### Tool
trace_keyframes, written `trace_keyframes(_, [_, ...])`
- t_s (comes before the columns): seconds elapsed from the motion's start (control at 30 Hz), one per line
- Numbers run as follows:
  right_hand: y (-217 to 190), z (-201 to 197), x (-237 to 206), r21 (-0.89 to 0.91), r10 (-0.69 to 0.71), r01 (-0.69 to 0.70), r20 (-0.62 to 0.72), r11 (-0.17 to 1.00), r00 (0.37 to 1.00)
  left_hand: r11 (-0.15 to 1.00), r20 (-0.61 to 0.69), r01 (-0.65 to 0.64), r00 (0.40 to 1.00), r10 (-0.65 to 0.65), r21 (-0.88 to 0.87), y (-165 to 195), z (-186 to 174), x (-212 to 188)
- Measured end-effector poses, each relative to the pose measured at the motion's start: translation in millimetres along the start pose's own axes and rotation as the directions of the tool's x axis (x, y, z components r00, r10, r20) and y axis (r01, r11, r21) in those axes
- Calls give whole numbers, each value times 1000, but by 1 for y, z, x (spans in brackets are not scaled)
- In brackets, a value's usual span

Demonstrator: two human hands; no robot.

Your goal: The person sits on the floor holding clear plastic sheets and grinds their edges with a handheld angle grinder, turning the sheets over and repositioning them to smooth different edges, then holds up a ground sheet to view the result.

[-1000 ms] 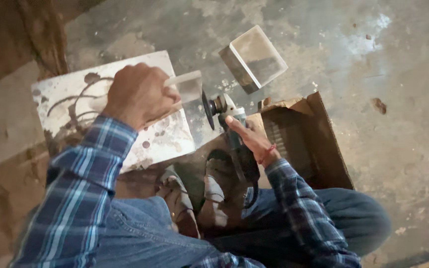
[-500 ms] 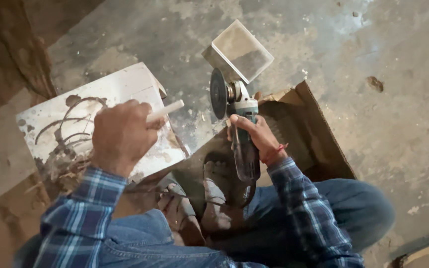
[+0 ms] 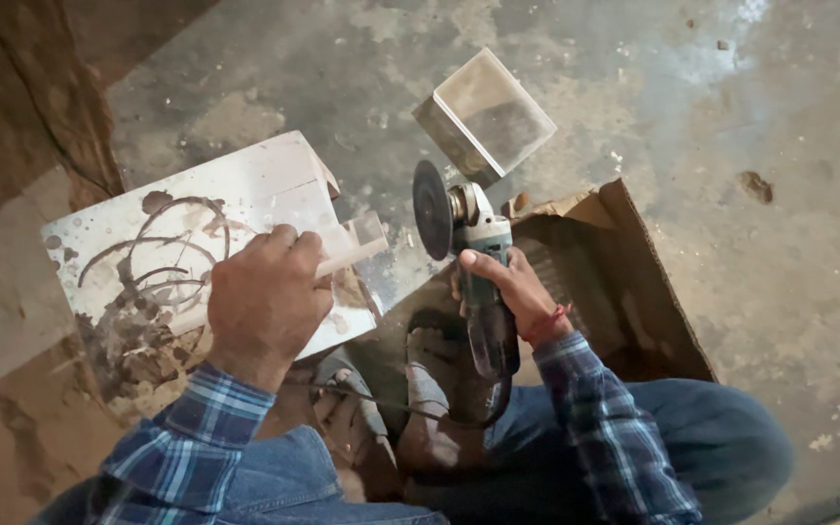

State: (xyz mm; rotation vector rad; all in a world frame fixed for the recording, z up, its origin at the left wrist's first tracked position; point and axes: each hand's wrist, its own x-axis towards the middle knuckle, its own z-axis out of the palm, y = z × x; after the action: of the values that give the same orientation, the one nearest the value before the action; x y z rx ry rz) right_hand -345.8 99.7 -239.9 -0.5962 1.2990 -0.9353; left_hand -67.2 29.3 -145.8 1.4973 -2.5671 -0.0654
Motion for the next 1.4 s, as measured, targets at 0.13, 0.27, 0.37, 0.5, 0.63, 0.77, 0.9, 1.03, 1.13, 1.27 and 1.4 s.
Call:
trace_keyframes(0.13, [1,-1,-1,-44,-38,40,51,998,998,997,228,73,971,-69,-12,-7,-1,11])
trace_keyframes(0.27, [1,5,-5,-68,-67,73,84,995,994,999,172,12,985,-6,-31,-18,-8,27])
trace_keyframes(0.37, [-4,12,-10,-39,-40,42,71,998,997,997,231,54,972,-42,-49,-25,-16,36])
trace_keyframes(0.5, [-14,20,-21,42,-66,61,143,997,988,991,247,92,967,-65,-97,-31,-25,40])
trace_keyframes(0.63, [-23,26,-31,83,-133,121,153,989,979,994,209,76,976,-58,-77,-36,-28,43])
trace_keyframes(0.77, [-23,32,-38,78,-102,97,62,992,993,995,247,86,966,-71,-53,-38,-27,45])
trace_keyframes(0.9, [-25,30,-39,-23,-134,137,95,990,986,993,330,113,939,-97,-30,-39,-24,46])
trace_keyframes(1.03, [-30,26,-38,-76,-83,91,103,993,991,998,254,65,965,-58,-17,-41,-20,47])
trace_keyframes(1.13, [-35,27,-37,-46,-92,99,139,994,986,997,292,75,954,-68,-11,-42,-17,47])
trace_keyframes(1.27, [-43,27,-38,-81,-136,152,180,985,974,995,331,101,939,-94,-5,-42,-15,48])
trace_keyframes(1.4, [-47,30,-39,-172,-154,190,205,966,967,998,300,58,952,-65,33,-43,-14,47])
